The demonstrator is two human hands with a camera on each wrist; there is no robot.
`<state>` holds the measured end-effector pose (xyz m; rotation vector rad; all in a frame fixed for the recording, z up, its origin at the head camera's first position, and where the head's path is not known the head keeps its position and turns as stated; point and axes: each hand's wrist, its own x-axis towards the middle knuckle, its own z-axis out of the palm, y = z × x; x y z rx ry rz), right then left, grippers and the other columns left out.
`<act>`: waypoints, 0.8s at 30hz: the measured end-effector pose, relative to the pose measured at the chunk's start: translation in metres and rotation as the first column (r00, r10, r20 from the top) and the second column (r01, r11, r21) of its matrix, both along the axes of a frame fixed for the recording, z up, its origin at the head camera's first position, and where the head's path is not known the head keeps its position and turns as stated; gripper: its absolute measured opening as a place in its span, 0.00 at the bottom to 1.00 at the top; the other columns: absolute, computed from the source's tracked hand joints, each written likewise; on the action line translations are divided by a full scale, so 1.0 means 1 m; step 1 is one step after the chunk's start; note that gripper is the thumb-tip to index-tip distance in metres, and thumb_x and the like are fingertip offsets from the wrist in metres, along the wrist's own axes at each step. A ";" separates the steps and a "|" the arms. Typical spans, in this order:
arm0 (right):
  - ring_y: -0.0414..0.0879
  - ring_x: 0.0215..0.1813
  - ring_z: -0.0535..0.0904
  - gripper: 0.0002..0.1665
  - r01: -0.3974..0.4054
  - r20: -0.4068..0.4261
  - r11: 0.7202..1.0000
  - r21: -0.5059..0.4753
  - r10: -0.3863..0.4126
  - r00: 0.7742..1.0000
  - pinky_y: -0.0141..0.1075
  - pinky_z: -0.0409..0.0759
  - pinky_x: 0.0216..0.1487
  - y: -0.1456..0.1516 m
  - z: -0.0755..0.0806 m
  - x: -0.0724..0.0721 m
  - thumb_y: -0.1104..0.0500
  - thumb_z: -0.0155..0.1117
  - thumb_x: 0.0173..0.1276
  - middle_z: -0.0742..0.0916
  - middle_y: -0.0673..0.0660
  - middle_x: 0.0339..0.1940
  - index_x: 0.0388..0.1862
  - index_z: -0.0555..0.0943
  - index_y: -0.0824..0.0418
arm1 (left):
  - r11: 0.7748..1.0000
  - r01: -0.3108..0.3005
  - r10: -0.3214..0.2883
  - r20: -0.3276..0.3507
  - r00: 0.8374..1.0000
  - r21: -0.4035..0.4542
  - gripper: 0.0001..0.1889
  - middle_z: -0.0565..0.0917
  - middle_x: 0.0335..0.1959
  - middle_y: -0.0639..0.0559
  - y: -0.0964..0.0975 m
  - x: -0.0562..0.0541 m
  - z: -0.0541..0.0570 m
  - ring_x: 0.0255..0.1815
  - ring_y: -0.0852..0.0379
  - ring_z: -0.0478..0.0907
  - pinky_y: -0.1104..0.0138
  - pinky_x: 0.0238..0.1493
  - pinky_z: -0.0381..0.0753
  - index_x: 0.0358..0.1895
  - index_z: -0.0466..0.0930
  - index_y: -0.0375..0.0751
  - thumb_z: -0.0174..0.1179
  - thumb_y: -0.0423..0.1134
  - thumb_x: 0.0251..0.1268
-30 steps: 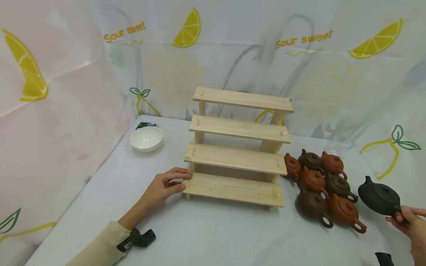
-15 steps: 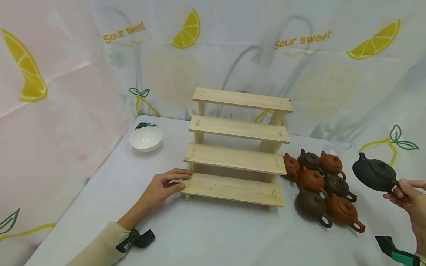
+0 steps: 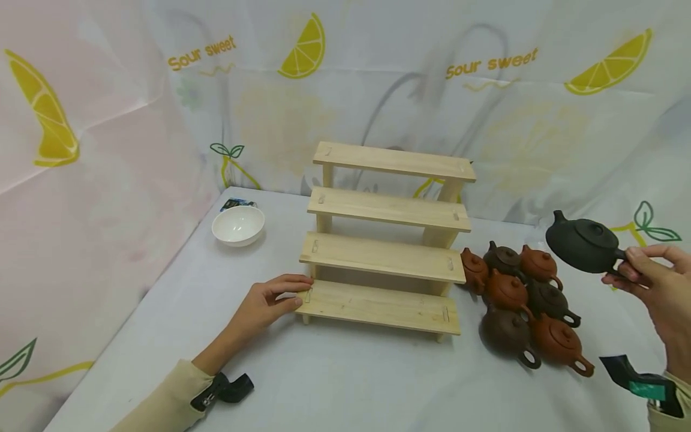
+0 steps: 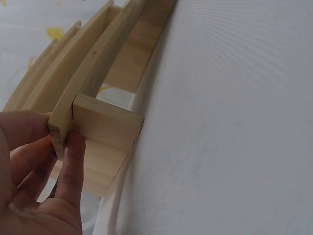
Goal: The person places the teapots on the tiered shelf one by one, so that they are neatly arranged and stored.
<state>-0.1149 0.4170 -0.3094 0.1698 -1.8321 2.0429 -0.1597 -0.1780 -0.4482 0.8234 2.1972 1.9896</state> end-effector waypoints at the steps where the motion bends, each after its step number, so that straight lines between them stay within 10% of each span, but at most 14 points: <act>1: 0.41 0.24 0.81 0.08 -0.011 0.003 1.000 0.003 0.011 1.000 0.26 0.82 0.32 -0.002 0.002 -0.003 0.70 0.54 0.81 0.73 0.55 0.24 0.42 0.79 0.62 | 1.000 -0.002 0.002 -0.002 1.000 -0.002 0.14 0.81 0.64 0.38 -0.001 0.000 0.000 0.69 0.55 0.74 0.64 0.60 0.79 0.58 0.86 0.30 0.64 0.24 0.71; 24: 0.49 0.26 0.77 0.06 -0.192 0.071 0.981 -0.011 0.192 0.979 0.34 0.86 0.36 -0.063 0.065 -0.046 0.72 0.56 0.79 0.74 0.59 0.24 0.42 0.80 0.69 | 1.000 -0.001 0.001 -0.009 1.000 0.012 0.15 0.80 0.64 0.37 0.001 0.002 0.001 0.68 0.55 0.74 0.63 0.59 0.79 0.58 0.85 0.29 0.65 0.24 0.70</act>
